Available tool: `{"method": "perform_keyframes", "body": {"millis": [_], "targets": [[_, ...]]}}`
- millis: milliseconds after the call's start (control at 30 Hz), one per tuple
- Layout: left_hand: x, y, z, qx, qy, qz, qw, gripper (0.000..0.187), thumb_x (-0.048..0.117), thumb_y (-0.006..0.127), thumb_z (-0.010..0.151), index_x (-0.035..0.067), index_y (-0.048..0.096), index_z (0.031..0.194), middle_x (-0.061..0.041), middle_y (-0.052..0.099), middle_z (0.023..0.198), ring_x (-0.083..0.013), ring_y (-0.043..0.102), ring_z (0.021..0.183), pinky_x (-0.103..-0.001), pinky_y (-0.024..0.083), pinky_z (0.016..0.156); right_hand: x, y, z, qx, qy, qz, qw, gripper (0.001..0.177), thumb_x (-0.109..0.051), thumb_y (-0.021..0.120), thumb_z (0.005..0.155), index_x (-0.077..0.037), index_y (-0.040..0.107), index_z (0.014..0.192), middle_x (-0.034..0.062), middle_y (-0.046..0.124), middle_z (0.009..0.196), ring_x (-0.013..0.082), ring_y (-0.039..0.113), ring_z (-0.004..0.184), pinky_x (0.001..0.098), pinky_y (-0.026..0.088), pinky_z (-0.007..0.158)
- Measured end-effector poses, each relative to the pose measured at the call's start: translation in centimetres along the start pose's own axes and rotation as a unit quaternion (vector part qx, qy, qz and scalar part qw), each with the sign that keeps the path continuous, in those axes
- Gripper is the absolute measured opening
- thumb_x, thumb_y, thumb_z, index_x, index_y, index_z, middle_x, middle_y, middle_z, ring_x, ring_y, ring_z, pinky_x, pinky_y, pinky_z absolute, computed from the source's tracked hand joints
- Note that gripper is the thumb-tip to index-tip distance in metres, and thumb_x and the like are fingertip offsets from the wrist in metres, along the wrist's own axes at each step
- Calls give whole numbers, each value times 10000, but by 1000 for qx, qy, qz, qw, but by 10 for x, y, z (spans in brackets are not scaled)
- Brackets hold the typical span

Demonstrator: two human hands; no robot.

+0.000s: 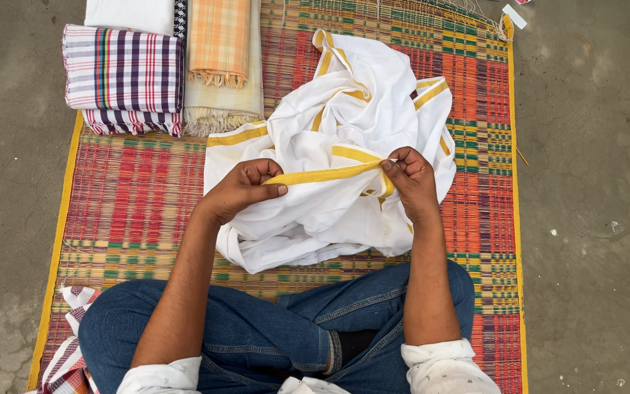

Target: The person sits on a woven mat and folds a striped textile into a compact rectangle, then places it on a stack of other folded textiles. They then unfold a white textile with yellow borders and begin folding it.

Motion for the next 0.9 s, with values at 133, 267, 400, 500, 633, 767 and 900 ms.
{"method": "perform_keyframes", "body": {"millis": [133, 267, 400, 500, 633, 767, 900], "targets": [[29, -2, -5, 79, 114, 121, 983, 292, 63, 826, 835, 54, 644, 1063, 51, 632, 901, -39, 571, 806, -207, 498, 738, -12, -2, -6, -16, 7, -26, 999, 150, -36, 766, 940, -62, 628, 992, -8, 685, 800, 9, 582, 707, 161, 483, 661], [41, -10, -12, 172, 133, 260, 941, 393, 70, 840, 787, 80, 657, 1135, 39, 531, 827, -65, 490, 722, -232, 452, 656, -20, 3, -8, -32, -8, -80, 996, 215, -5, 788, 913, -61, 593, 982, 1, 711, 863, 7, 620, 784, 151, 510, 710], [28, -15, -6, 149, 57, 238, 958, 273, 155, 821, 844, 100, 749, 1102, 28, 558, 764, -74, 492, 690, -249, 420, 621, -27, 0, -8, 1, -19, -112, 993, 211, 2, 781, 900, -58, 598, 987, -1, 719, 869, 14, 636, 785, 158, 531, 707], [41, -14, -9, 152, 110, 252, 949, 186, 198, 814, 836, 63, 766, 954, 56, 716, 798, -39, 616, 718, -225, 510, 658, -32, -2, -8, 21, -25, -153, 988, 201, -8, 784, 905, -49, 605, 987, -1, 716, 842, 10, 620, 754, 162, 510, 673], [39, -15, -12, 192, 49, 403, 894, 268, 281, 861, 790, 56, 772, 905, -60, 591, 596, -140, 488, 532, -326, 385, 519, -39, -17, -10, 71, -60, -242, 966, 195, -39, 809, 922, -29, 619, 966, 1, 667, 769, 10, 560, 685, 171, 452, 614], [17, -7, -6, 137, -18, 436, 889, 364, 400, 827, 857, 40, 785, 835, -90, 577, 586, -169, 483, 532, -346, 381, 542, -55, -54, -13, 188, -133, -293, 928, 186, -59, 826, 933, -18, 650, 971, -14, 645, 750, 12, 546, 661, 182, 435, 585], [-37, 29, 8, -11, -69, 174, 982, 377, 428, 757, 874, 88, 801, 1031, 39, 781, 855, -56, 669, 814, -200, 502, 805, -73, -110, -27, 316, -221, -248, 889, 195, -41, 792, 1002, -3, 601, 992, 3, 631, 773, 25, 522, 657, 192, 429, 607]]}}
Point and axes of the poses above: each hand's wrist, its own z-axis towards the middle knuckle, its own y-axis out of the palm, x = y × z, the point moved 9 cm from there along z, towards the middle knuckle
